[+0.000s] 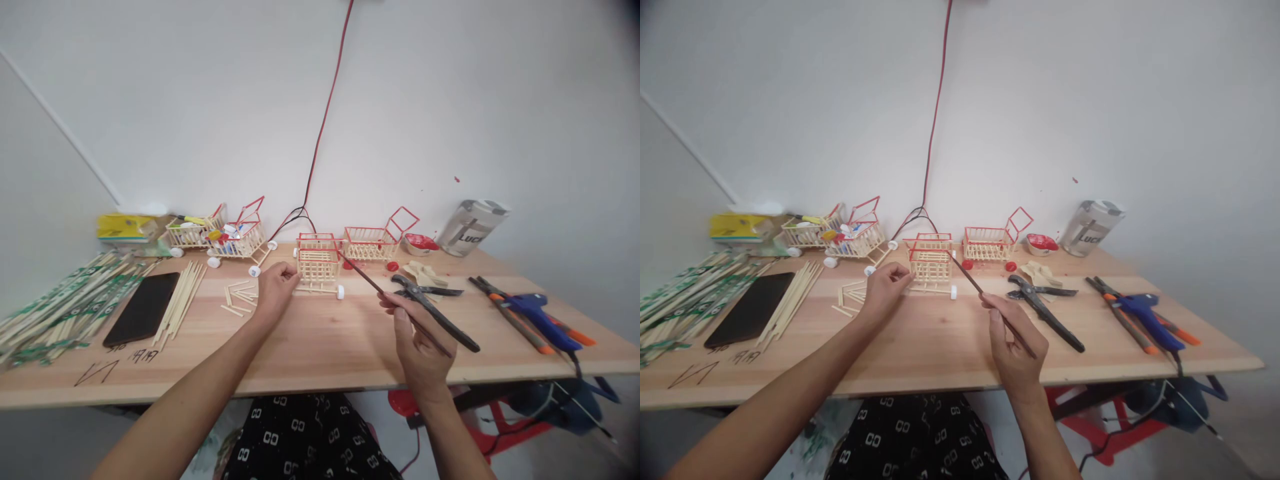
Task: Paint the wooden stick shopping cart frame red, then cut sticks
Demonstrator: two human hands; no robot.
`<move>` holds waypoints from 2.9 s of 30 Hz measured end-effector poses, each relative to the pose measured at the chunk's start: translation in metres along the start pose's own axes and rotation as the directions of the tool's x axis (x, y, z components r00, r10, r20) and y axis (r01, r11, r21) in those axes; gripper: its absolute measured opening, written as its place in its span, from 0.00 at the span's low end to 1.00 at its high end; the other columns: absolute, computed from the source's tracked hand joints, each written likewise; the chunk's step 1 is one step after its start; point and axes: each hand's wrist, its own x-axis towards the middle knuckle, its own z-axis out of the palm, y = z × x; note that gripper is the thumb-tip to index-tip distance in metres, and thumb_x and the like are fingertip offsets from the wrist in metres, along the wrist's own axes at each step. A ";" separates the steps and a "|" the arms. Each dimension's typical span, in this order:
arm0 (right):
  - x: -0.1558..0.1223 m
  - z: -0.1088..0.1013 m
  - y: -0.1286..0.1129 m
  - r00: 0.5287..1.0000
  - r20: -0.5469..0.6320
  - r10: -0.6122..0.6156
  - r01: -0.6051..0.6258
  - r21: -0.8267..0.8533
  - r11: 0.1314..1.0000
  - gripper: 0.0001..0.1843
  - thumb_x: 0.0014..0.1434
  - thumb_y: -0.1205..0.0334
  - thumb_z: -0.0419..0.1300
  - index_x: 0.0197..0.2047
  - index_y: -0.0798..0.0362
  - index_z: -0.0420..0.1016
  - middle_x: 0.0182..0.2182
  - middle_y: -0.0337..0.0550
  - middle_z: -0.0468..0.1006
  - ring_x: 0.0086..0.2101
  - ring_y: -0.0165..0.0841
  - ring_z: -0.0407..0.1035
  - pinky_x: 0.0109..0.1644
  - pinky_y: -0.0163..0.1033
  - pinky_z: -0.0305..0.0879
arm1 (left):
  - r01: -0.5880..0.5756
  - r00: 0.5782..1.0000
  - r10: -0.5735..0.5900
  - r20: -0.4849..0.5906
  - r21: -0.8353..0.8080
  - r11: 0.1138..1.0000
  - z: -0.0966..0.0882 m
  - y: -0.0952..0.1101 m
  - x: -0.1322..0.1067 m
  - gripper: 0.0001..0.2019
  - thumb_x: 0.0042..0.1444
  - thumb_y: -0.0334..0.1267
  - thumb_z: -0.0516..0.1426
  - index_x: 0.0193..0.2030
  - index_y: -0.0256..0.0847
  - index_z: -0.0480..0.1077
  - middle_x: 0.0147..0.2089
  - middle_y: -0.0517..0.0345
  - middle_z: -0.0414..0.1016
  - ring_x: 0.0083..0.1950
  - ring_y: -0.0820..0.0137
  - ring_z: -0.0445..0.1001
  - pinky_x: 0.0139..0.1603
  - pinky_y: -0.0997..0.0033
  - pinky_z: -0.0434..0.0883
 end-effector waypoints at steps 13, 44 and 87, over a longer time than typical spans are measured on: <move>-0.012 0.030 -0.016 0.983 0.185 -0.018 0.001 0.091 0.996 0.15 0.62 0.72 0.56 0.49 0.50 0.77 0.40 0.46 0.81 0.40 0.35 0.76 0.45 0.44 0.74 | -0.006 1.000 0.006 0.009 -0.040 0.999 0.001 -0.003 0.000 0.05 0.51 0.35 0.60 0.25 0.39 0.71 0.27 0.61 0.74 0.29 0.72 0.68 0.33 0.73 0.64; -0.004 0.021 -0.010 0.987 0.153 -0.053 0.058 -0.028 0.998 0.16 0.60 0.75 0.57 0.48 0.50 0.78 0.39 0.42 0.81 0.40 0.33 0.76 0.47 0.40 0.72 | 0.028 1.000 -0.027 0.016 -0.054 0.998 0.000 0.000 0.001 0.05 0.49 0.35 0.61 0.24 0.39 0.72 0.27 0.61 0.73 0.29 0.72 0.68 0.34 0.72 0.64; -0.003 -0.009 -0.010 0.990 0.108 -0.091 0.100 -0.080 0.992 0.17 0.59 0.74 0.58 0.48 0.50 0.78 0.40 0.45 0.81 0.42 0.37 0.76 0.46 0.46 0.74 | 0.022 1.000 -0.021 0.018 -0.051 0.998 -0.002 0.003 0.001 0.05 0.49 0.35 0.60 0.24 0.40 0.71 0.27 0.61 0.74 0.28 0.71 0.68 0.33 0.71 0.64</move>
